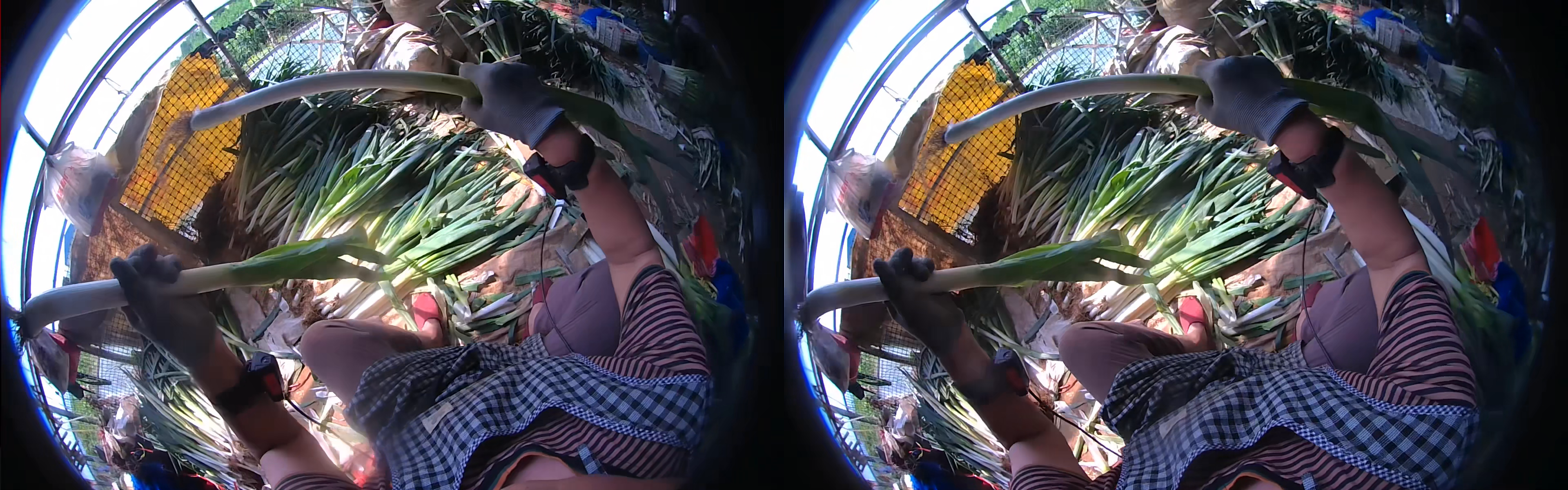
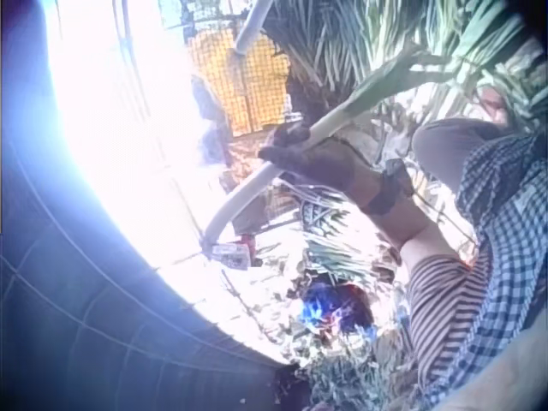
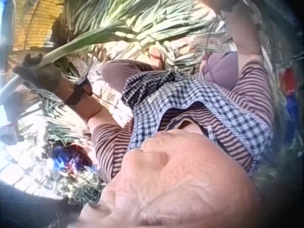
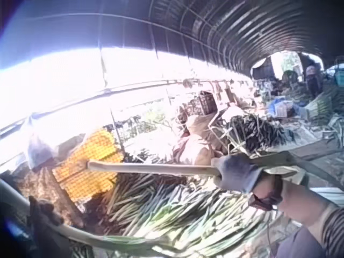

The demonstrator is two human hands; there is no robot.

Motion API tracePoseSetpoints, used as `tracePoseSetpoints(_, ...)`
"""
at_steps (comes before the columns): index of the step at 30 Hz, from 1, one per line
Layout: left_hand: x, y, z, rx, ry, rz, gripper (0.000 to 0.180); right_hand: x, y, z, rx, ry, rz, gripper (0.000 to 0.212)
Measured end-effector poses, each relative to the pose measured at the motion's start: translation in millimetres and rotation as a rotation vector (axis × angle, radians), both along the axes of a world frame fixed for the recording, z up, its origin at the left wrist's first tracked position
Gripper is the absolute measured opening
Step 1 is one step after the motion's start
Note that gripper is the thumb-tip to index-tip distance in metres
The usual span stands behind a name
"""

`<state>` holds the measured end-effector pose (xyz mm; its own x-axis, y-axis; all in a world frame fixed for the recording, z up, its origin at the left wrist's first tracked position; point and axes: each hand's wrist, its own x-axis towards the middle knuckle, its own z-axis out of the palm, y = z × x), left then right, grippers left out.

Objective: The person gathers leeks from a pile, peels away the outer layers, and aligns the cleaned stalks in a metal frame.

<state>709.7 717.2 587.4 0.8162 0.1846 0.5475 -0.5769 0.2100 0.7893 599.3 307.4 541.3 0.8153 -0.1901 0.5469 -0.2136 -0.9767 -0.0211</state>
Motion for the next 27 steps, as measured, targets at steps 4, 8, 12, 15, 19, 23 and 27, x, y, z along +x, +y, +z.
tracePoseSetpoints(4, -4.6, -37.6, -17.5, -0.025, 0.08, -0.183, 0.045, 11.2, 46.7, -1.3, 0.394, -0.041, 0.37, 0.033)
tracePoseSetpoints(8, -26.3, -62.6, -35.1, -0.122, 0.099, -0.444, 0.054, -2.2, 95.2, -29.1, 0.61, 0.209, 0.501, 0.045)
tracePoseSetpoints(12, -48.8, -69.8, -44.4, -0.189, 0.118, -0.547, 0.058, -11.1, 118.8, -81.1, 1.008, 0.429, 0.74, 0.047)
tracePoseSetpoints(15, -58.4, -84.1, -51.2, -0.131, 0.154, -0.591, 0.057, -30.6, 127.9, -115.6, 1.242, 0.547, 0.872, 0.049)
tracePoseSetpoints(19, -63.8, -103.8, -59.5, -0.058, 0.24, -0.509, 0.055, -49.0, 122.6, -118.7, 1.022, 0.546, 0.737, 0.06)
tracePoseSetpoints(23, -76.5, -82.3, -43.8, 0.257, -0.012, -0.18, 0.048, -76.7, 168.3, -98.4, 1.021, 0.157, 0.624, 0.08)
tracePoseSetpoints(27, -85.6, -111.2, -3.2, -0.034, -0.158, -0.243, 0.048, -50.8, 178.2, -99.7, 1.101, -0.105, 0.472, 0.058)
